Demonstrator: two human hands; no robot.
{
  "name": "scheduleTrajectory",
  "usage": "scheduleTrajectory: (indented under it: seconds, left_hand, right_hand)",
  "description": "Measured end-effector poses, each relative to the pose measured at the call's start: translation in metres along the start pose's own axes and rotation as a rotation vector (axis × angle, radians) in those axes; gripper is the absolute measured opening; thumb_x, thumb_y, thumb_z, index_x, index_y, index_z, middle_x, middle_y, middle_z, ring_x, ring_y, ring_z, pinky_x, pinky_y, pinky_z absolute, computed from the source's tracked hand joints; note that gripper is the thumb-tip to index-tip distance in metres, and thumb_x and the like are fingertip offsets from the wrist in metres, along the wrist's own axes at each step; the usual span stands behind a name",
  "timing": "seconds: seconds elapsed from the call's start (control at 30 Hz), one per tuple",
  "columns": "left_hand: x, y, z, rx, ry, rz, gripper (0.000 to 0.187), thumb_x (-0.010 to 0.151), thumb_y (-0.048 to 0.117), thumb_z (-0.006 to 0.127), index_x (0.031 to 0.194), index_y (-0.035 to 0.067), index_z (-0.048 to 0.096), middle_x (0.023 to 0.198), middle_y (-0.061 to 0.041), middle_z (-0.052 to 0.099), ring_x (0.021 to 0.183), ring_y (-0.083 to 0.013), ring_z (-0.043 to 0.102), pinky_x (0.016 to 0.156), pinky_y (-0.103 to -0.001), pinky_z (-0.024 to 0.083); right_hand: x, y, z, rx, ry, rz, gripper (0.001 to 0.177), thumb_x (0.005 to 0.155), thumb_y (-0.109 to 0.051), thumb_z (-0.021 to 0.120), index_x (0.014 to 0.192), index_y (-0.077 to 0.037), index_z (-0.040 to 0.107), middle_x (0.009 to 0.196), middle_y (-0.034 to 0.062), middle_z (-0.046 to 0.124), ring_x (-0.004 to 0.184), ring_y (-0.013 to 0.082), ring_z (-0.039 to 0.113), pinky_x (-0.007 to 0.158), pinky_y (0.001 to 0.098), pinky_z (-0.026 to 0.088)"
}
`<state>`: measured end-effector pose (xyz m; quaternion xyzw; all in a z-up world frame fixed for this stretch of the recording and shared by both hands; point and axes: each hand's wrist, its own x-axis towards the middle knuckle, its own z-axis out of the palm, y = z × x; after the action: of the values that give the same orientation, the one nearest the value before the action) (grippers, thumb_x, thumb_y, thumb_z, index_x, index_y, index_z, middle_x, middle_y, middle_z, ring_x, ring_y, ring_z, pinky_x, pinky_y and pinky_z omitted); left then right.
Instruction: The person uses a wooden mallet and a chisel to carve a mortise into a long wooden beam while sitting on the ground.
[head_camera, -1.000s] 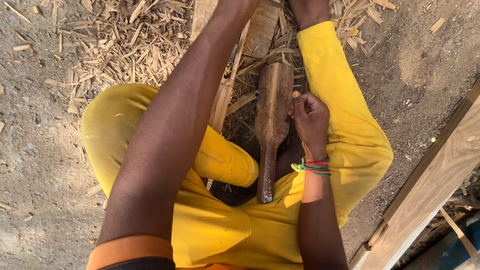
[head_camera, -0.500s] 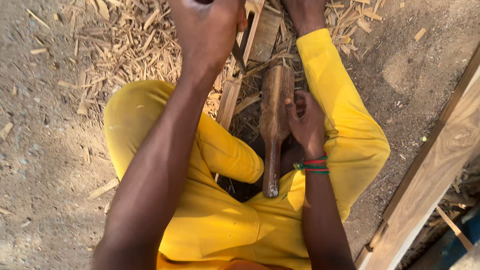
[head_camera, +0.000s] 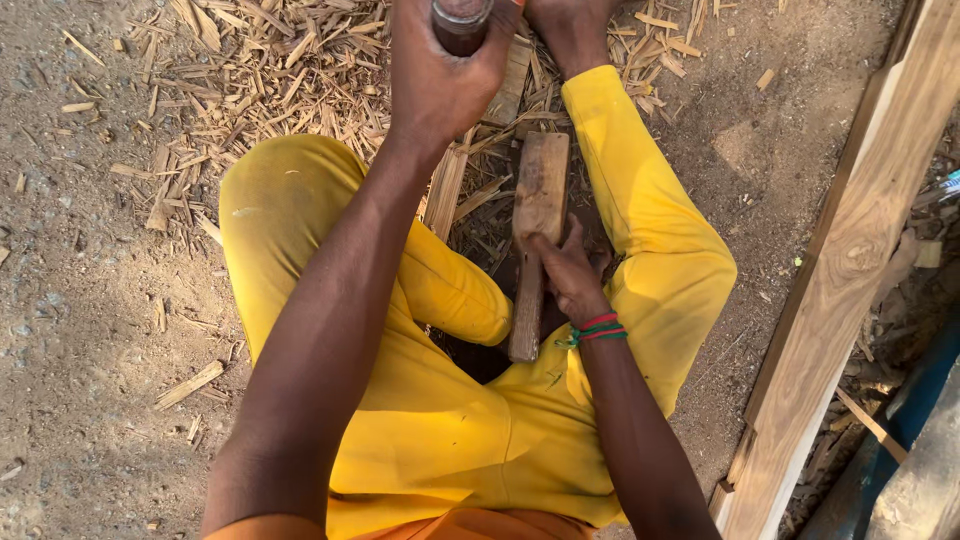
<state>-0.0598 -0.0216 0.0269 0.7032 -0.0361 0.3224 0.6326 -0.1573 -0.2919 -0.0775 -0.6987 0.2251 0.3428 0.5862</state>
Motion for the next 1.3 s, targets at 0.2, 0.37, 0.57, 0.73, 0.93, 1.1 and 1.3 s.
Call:
scheduleTrajectory:
  seconds: [0.2,0.37,0.57,0.73,0.93,1.1,1.3]
  left_hand:
    - [0.006,0.015,-0.002,0.049,0.016,-0.009,0.026,0.105,0.032,0.078,0.099,0.008,0.067,0.084,0.0,0.069,0.076,-0.0122,0.07,0.072,-0.032,0.057]
    - [0.004,0.004,-0.002,0.023,0.047,-0.099,0.03,0.101,0.034,0.079,0.095,0.007,0.067,0.082,0.0,0.069,0.073,-0.0134,0.069,0.069,-0.032,0.057]
    - [0.005,-0.029,0.014,0.178,0.039,-0.069,0.039,0.099,0.045,0.076,0.102,0.007,0.066,0.089,-0.002,0.069,0.076,-0.0138,0.072,0.075,-0.032,0.063]
    - [0.001,-0.035,0.013,0.111,0.065,-0.098,0.046,0.099,0.05,0.077,0.104,0.006,0.065,0.094,-0.004,0.07,0.084,-0.0157,0.074,0.082,-0.037,0.064]
    - [0.006,-0.038,0.005,0.194,0.115,-0.127,0.052,0.092,0.047,0.081,0.104,0.001,0.062,0.091,-0.004,0.068,0.08,-0.0176,0.073,0.073,-0.037,0.062]
    - [0.001,-0.014,0.008,-0.052,0.019,-0.181,0.026,0.097,0.026,0.078,0.103,0.003,0.067,0.087,-0.004,0.074,0.076,-0.0146,0.075,0.072,-0.034,0.061]
    - [-0.026,-0.001,0.012,0.003,-0.243,-0.189,0.011,0.096,0.015,0.075,0.103,0.008,0.07,0.086,-0.006,0.077,0.076,-0.0147,0.077,0.07,-0.034,0.063]
  right_hand:
    - [0.008,0.006,-0.006,0.266,-0.013,0.092,0.055,0.094,-0.043,0.062,0.134,-0.009,0.047,0.095,0.0102,0.062,0.061,0.0206,0.066,0.052,0.0361,0.059]
    - [0.004,0.0,-0.006,0.128,0.03,0.076,0.051,0.092,-0.036,0.067,0.132,-0.011,0.047,0.094,0.0129,0.061,0.06,0.0216,0.064,0.053,0.0382,0.059]
    - [-0.005,-0.011,-0.001,0.11,0.036,0.107,0.074,0.09,-0.038,0.071,0.15,-0.011,0.038,0.097,0.014,0.062,0.058,0.0195,0.064,0.05,0.0358,0.059]
    - [-0.019,-0.03,0.005,0.0,0.06,0.034,0.087,0.086,-0.04,0.073,0.156,-0.017,0.027,0.11,0.0146,0.066,0.056,0.0187,0.065,0.05,0.0361,0.06]
    - [-0.057,-0.053,0.012,-0.068,0.09,-0.249,0.091,0.087,-0.043,0.074,0.158,-0.013,0.027,0.108,0.0142,0.065,0.056,0.0144,0.062,0.046,0.032,0.055]
    - [-0.113,-0.094,0.022,0.023,0.256,-0.644,0.102,0.088,-0.042,0.084,0.162,-0.005,0.025,0.109,0.0161,0.064,0.067,0.0175,0.064,0.055,0.0334,0.055]
    - [-0.18,-0.174,-0.012,0.074,0.344,-1.368,0.081,0.093,-0.055,0.08,0.14,-0.006,0.036,0.111,0.0131,0.065,0.089,0.0235,0.071,0.069,0.0341,0.062]
